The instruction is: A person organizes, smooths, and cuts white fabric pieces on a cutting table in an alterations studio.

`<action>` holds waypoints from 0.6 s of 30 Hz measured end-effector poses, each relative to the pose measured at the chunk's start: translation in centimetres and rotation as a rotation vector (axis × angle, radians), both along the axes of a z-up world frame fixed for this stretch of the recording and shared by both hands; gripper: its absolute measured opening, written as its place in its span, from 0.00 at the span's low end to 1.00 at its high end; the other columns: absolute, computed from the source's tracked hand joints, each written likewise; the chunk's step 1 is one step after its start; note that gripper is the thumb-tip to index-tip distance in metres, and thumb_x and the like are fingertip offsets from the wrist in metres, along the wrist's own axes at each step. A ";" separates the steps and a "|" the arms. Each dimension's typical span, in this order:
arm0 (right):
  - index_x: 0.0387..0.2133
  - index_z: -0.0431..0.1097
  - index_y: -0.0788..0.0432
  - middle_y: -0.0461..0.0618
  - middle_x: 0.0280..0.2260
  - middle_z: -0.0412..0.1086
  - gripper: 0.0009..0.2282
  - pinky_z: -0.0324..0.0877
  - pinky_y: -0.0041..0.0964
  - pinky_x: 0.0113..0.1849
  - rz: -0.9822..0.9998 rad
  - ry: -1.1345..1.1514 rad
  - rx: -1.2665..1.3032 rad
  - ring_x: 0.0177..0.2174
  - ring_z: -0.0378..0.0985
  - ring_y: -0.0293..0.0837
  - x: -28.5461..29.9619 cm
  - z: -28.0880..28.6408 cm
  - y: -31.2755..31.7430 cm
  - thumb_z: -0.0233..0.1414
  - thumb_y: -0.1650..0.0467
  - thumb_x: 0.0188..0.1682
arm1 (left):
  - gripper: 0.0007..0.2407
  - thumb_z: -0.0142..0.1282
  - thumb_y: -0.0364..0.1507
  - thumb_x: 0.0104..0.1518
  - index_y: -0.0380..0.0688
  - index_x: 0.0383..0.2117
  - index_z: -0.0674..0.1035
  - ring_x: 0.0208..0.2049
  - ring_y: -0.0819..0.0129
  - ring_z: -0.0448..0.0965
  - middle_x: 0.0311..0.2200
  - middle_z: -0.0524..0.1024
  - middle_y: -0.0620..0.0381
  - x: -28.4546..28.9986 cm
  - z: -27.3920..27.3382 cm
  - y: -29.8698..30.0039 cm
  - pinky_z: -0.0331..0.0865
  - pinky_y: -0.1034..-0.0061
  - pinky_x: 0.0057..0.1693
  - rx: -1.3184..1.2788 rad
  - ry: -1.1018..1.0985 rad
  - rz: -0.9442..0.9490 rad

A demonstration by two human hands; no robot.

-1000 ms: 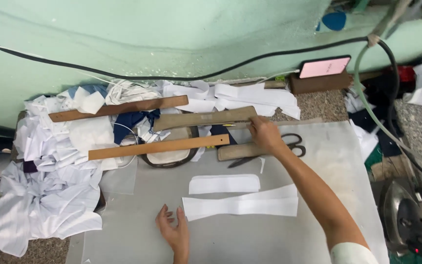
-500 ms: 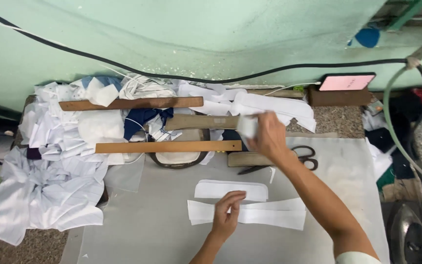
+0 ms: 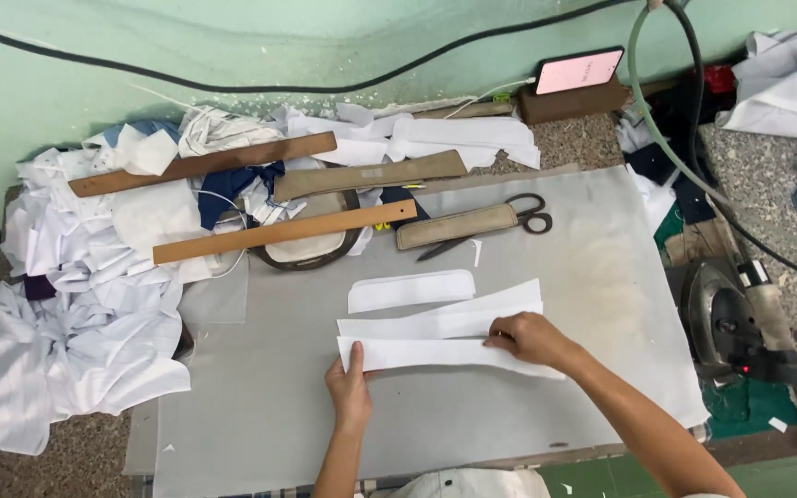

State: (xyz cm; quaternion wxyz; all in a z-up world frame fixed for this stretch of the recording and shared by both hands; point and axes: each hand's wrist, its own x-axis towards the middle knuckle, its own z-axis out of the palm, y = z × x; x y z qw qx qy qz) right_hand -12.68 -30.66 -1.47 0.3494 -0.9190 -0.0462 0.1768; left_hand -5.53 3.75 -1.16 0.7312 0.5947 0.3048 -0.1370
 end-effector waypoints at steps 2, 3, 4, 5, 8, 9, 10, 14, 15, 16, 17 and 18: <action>0.29 0.76 0.51 0.47 0.21 0.77 0.12 0.67 0.41 0.29 -0.024 -0.020 -0.077 0.24 0.77 0.49 0.8 -1.5 -0.1 0.57 0.57 0.50 | 0.13 0.62 0.34 0.58 0.33 0.35 0.83 0.30 0.61 0.80 0.32 0.82 0.50 -0.1 -0.6 0.1 0.78 0.67 0.33 0.033 -0.034 -0.003; 0.28 0.75 0.51 0.48 0.18 0.75 0.14 0.65 0.43 0.27 -0.050 -0.045 -0.157 0.23 0.75 0.51 1.3 -2.2 -0.3 0.59 0.55 0.48 | 0.13 0.62 0.34 0.58 0.32 0.29 0.82 0.23 0.59 0.78 0.27 0.81 0.49 0.1 -0.9 0.1 0.77 0.68 0.28 0.062 -0.072 -0.008; 0.28 0.75 0.51 0.48 0.18 0.75 0.14 0.65 0.43 0.27 -0.053 -0.046 -0.157 0.23 0.75 0.51 2.2 -0.6 0.4 0.59 0.55 0.48 | 0.13 0.62 0.34 0.58 0.32 0.29 0.82 0.23 0.59 0.78 0.27 0.81 0.49 0.4 -0.6 0.2 0.77 0.68 0.28 0.063 -0.073 -0.011; 0.30 0.77 0.51 0.47 0.21 0.77 0.10 0.72 0.40 0.32 -0.094 -0.034 -0.245 0.25 0.79 0.48 3.3 1.0 1.0 0.60 0.59 0.47 | 0.12 0.60 0.33 0.61 0.31 0.30 0.81 0.18 0.61 0.79 0.24 0.80 0.46 0.8 -0.3 0.1 0.76 0.72 0.26 0.122 -0.103 -0.051; 0.34 0.78 0.50 0.45 0.25 0.80 0.08 0.78 0.36 0.36 -0.122 -0.039 -0.378 0.27 0.83 0.45 5.2 0.8 1.8 0.61 0.62 0.46 | 0.12 0.59 0.32 0.63 0.31 0.31 0.79 0.13 0.64 0.79 0.19 0.79 0.44 1.7 0.3 -0.1 0.73 0.77 0.23 0.202 -0.145 -0.101; 0.35 0.78 0.49 0.44 0.25 0.80 0.08 0.78 0.35 0.36 -0.101 -0.049 -0.418 0.27 0.83 0.43 5.7 -0.2 1.9 0.60 0.62 0.47 | 0.11 0.59 0.32 0.63 0.33 0.30 0.79 0.13 0.66 0.79 0.18 0.78 0.44 2.0 0.4 -0.2 0.72 0.77 0.24 0.230 -0.148 -0.105; 0.35 0.78 0.49 0.44 0.25 0.80 0.08 0.78 0.35 0.36 -0.108 -0.054 -0.419 0.27 0.83 0.43 5.9 -2.4 1.1 0.60 0.62 0.47 | 0.11 0.59 0.32 0.63 0.33 0.30 0.79 0.13 0.66 0.79 0.18 0.78 0.44 1.9 0.4 0.0 0.72 0.77 0.24 0.228 -0.155 -0.110; 0.38 0.73 0.56 0.51 0.31 0.71 0.19 0.72 0.51 0.29 -0.064 -0.314 -0.304 0.33 0.75 0.56 8.4 -5.2 -1.9 0.56 0.53 0.49 | 0.24 0.62 0.37 0.55 0.40 0.56 0.75 0.48 0.66 0.75 0.49 0.74 0.53 1.8 -1.2 1.5 0.71 0.71 0.55 0.634 -0.285 -0.119; 0.38 0.75 0.58 0.53 0.33 0.74 0.17 0.72 0.52 0.30 -0.095 -0.392 -0.250 0.32 0.76 0.58 9.2 -4.4 -2.5 0.56 0.56 0.51 | 0.27 0.63 0.37 0.55 0.39 0.60 0.71 0.50 0.60 0.69 0.52 0.67 0.50 1.4 -2.0 2.3 0.68 0.64 0.56 0.894 -0.506 -0.148; 0.38 0.75 0.58 0.53 0.33 0.74 0.17 0.72 0.52 0.30 -0.091 -0.387 -0.248 0.32 0.76 0.58 10.5 -4.1 -3.1 0.56 0.56 0.51 | 0.27 0.63 0.37 0.55 0.39 0.60 0.71 0.50 0.60 0.69 0.52 0.67 0.50 1.9 -2.5 2.1 0.68 0.64 0.56 0.897 -0.500 -0.147; 0.37 0.74 0.58 0.53 0.31 0.73 0.16 0.70 0.52 0.29 -0.120 -0.420 -0.235 0.31 0.76 0.57 12.0 -3.8 -3.6 0.56 0.57 0.51 | 0.20 0.63 0.36 0.56 0.40 0.52 0.76 0.52 0.58 0.72 0.51 0.72 0.50 2.4 -2.8 1.9 0.68 0.60 0.59 1.015 -0.739 -0.285; 0.37 0.73 0.58 0.52 0.29 0.73 0.15 0.69 0.51 0.28 -0.149 -0.453 -0.223 0.31 0.75 0.56 13.5 -3.5 -4.1 0.56 0.58 0.51 | 0.14 0.63 0.35 0.58 0.41 0.45 0.81 0.55 0.55 0.75 0.50 0.76 0.50 2.9 -3.3 1.8 0.67 0.57 0.61 1.124 -0.980 -0.430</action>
